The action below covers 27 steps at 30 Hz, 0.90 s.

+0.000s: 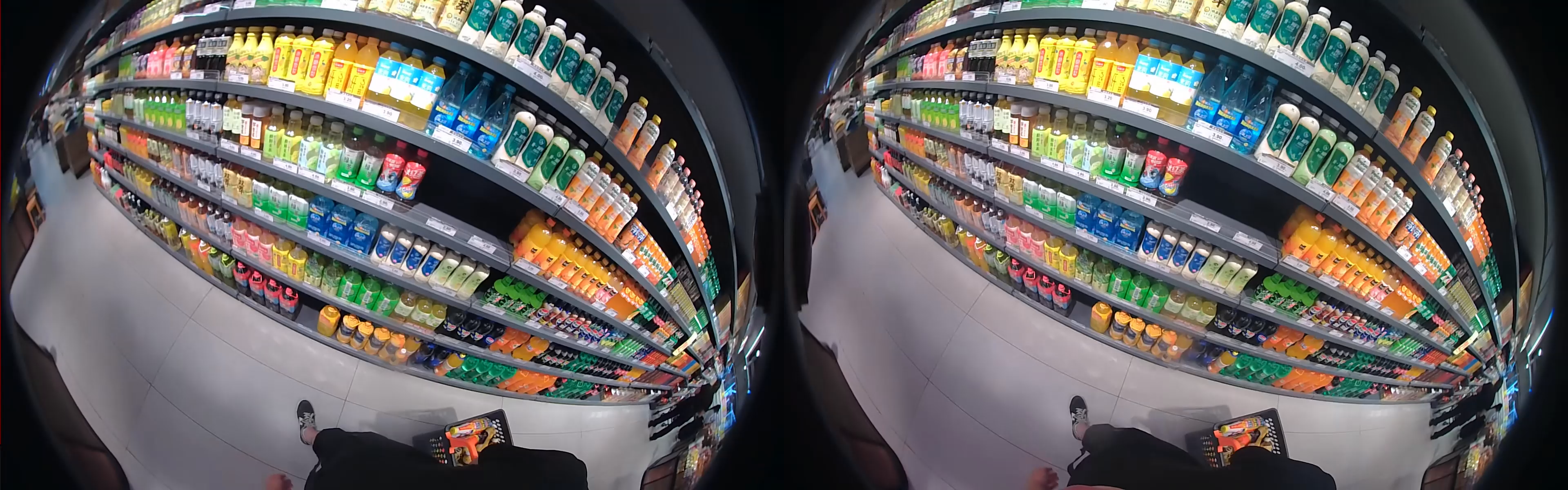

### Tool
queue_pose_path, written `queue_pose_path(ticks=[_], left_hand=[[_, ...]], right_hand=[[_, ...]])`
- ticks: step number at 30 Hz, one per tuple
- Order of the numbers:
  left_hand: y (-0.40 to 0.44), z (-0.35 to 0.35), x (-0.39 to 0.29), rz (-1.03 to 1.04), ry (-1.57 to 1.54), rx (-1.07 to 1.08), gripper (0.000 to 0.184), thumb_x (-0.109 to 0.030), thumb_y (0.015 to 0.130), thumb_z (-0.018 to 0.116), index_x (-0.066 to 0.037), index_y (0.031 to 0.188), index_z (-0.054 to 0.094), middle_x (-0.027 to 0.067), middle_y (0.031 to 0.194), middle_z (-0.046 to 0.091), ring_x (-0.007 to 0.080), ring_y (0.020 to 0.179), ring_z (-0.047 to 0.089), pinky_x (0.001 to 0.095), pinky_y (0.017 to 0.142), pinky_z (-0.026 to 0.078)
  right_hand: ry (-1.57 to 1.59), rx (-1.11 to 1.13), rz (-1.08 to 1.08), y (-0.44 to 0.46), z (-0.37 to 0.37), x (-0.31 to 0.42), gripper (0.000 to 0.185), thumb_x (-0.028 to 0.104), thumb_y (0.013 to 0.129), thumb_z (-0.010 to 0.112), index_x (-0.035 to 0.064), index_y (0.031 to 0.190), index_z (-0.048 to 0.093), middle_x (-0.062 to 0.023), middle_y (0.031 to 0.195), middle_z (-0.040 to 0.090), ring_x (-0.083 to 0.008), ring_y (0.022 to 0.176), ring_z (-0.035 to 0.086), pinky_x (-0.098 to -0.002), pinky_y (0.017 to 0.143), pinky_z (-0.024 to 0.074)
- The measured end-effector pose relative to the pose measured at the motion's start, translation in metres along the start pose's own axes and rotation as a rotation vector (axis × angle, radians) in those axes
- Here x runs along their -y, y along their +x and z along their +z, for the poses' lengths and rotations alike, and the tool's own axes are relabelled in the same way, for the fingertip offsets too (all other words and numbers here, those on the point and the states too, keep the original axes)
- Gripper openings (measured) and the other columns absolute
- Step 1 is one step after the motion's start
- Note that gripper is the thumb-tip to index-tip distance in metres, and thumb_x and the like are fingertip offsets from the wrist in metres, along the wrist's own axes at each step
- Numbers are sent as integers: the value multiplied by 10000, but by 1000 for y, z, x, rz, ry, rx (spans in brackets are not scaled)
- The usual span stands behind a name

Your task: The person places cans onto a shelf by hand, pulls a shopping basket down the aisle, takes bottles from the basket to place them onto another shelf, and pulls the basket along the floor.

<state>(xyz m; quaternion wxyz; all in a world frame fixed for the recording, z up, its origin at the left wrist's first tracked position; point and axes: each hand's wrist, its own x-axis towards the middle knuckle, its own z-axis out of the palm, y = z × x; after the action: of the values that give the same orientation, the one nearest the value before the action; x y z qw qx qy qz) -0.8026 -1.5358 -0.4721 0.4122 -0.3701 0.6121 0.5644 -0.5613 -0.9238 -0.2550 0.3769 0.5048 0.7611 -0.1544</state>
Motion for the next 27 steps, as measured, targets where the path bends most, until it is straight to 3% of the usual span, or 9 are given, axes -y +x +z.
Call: queue_pose_path(ticks=[7,10,14,18,19,20,21,23,27], left_hand=[[20,-50,-18,-70,-81,161,368,-328,1040,568,-83,1305,644,96,1080,733,218,885,698,374,702,568],[29,-83,-54,-50,92,311,297,-238,1056,555,-67,1276,658,96,1107,722,229,955,695,407,794,577],[58,-105,-172,50,592,240,224,-219,1031,546,-71,1139,676,108,1014,729,250,854,691,429,698,566],[96,-93,-333,352,1172,362,200,-199,1007,537,-76,1003,694,120,921,736,270,752,686,451,603,556],[109,-82,-377,1085,1660,473,198,-199,1002,524,-86,1004,686,81,878,711,218,689,633,389,548,522],[130,-62,-409,502,1208,385,251,-245,985,569,-74,1137,673,97,1025,717,237,869,658,400,701,541],[135,-31,-452,130,617,101,381,-291,968,614,-62,1270,659,113,1172,723,256,1049,684,412,854,560],[122,25,-515,314,564,92,242,-237,985,604,-96,1179,638,77,965,718,169,796,655,366,685,515],[101,122,-588,413,763,181,246,-262,997,612,-101,1181,641,60,986,718,171,835,663,352,715,511]], right_hand=[[146,8,57,12,-24,92,358,305,918,682,56,1175,682,-193,1019,745,-361,958,754,-515,757,616],[233,26,79,-2,-23,108,346,295,919,680,56,1169,683,-188,1017,746,-356,948,757,-515,744,621],[466,90,149,-27,-22,129,331,282,921,677,55,1161,685,-183,1015,747,-348,934,762,-515,728,628],[862,176,335,-44,-43,155,316,269,923,674,55,1154,686,-177,1012,748,-340,920,766,-516,711,635],[968,200,397,-47,-50,161,312,266,923,674,54,1152,687,-175,1011,748,-338,917,767,-516,707,637],[1025,232,439,-37,-52,162,308,263,923,673,54,1150,687,-174,1011,748,-336,913,768,-516,703,639],[1075,256,472,-24,-54,161,305,259,924,672,54,1148,688,-173,1010,748,-334,910,769,-516,699,640],[1243,212,493,6,-43,152,374,366,924,680,47,1119,686,-162,949,732,-312,781,759,-474,669,638],[1569,-55,477,27,-46,163,433,431,935,691,25,1084,675,-153,904,709,-303,684,727,-462,636,630]])
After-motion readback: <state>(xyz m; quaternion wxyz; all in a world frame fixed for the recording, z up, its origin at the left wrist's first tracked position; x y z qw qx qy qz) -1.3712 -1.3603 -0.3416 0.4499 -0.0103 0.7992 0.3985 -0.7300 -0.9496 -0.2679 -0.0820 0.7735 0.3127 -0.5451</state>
